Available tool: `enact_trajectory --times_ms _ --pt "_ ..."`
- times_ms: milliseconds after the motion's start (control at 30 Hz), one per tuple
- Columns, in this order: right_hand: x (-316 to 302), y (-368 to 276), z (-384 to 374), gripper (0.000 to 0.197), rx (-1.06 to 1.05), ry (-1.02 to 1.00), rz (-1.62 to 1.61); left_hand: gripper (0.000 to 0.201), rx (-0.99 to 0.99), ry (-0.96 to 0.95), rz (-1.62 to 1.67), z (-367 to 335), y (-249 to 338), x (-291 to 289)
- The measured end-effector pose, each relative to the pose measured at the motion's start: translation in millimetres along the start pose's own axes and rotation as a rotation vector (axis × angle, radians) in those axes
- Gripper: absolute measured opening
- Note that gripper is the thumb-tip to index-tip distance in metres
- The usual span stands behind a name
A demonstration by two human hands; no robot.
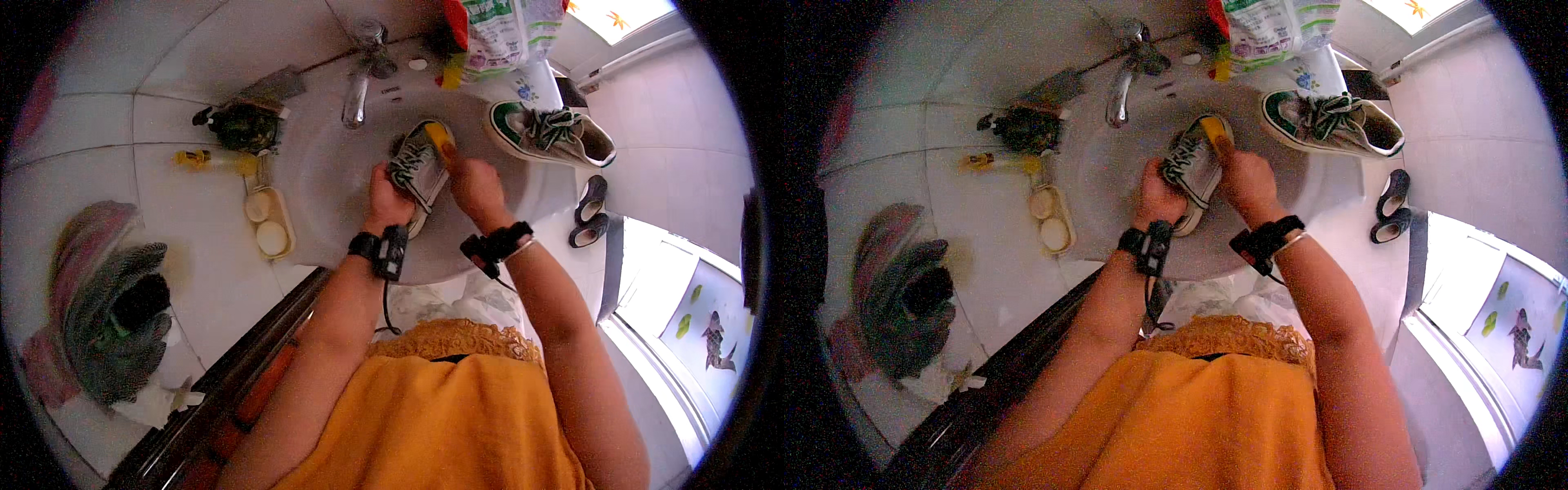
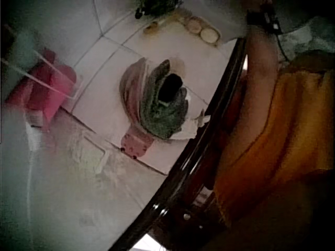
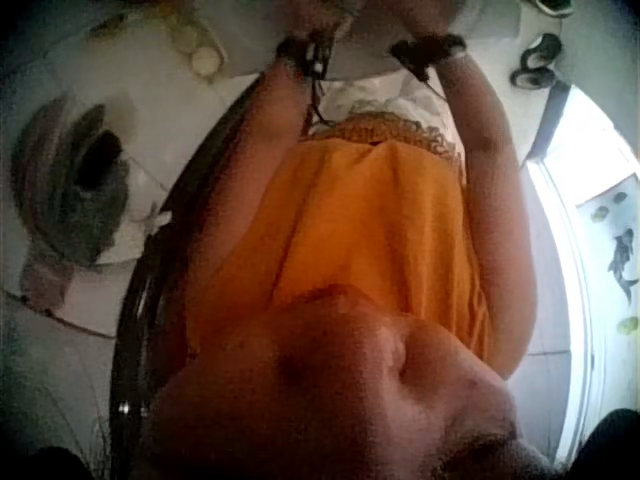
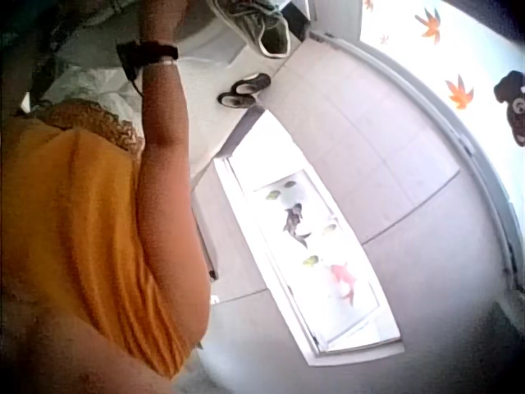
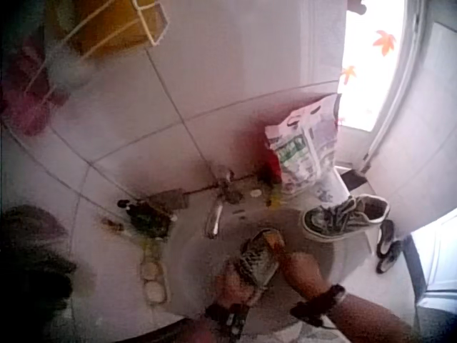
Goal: The person cleans a pair of shoes in a sink by hand with a yellow brush, scrubbing the white canvas and the brown soles.
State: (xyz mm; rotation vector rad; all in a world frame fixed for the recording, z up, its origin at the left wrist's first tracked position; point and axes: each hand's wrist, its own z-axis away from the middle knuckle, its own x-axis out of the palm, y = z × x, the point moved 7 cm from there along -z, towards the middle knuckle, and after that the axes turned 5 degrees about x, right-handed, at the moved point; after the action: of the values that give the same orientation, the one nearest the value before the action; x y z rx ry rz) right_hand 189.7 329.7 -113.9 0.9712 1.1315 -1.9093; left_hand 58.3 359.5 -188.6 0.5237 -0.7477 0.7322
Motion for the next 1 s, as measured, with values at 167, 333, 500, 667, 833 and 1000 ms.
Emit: enact_trajectory --times_ms 167,333,500,667,833,1000 --pt "-32 26 46 0.039 -0.155 0.206 -0.241 0.038 0.062 -0.06 -0.739 33 23 1" --pt "-19 36 52 0.04 -0.194 0.165 -0.136 0.034 0.211 -0.066 -1.295 60 17 -11" --pt "-13 -38 42 0.032 -0.613 -0.036 -0.129 0.038 0.327 -0.531 -1.572 76 -4 8" --pt "-25 -12 47 0.033 -0.642 -0.136 -0.044 0.031 0.185 -0.398 -1.15 80 1 -2" --pt "-5 -36 60 0.039 -0.625 -0.123 -0.076 0.04 -0.011 -0.289 -0.942 72 -9 -19" --pt "-24 -11 68 0.038 -0.693 -0.122 -0.068 0.046 -0.015 -0.32 -0.706 74 -7 -23"
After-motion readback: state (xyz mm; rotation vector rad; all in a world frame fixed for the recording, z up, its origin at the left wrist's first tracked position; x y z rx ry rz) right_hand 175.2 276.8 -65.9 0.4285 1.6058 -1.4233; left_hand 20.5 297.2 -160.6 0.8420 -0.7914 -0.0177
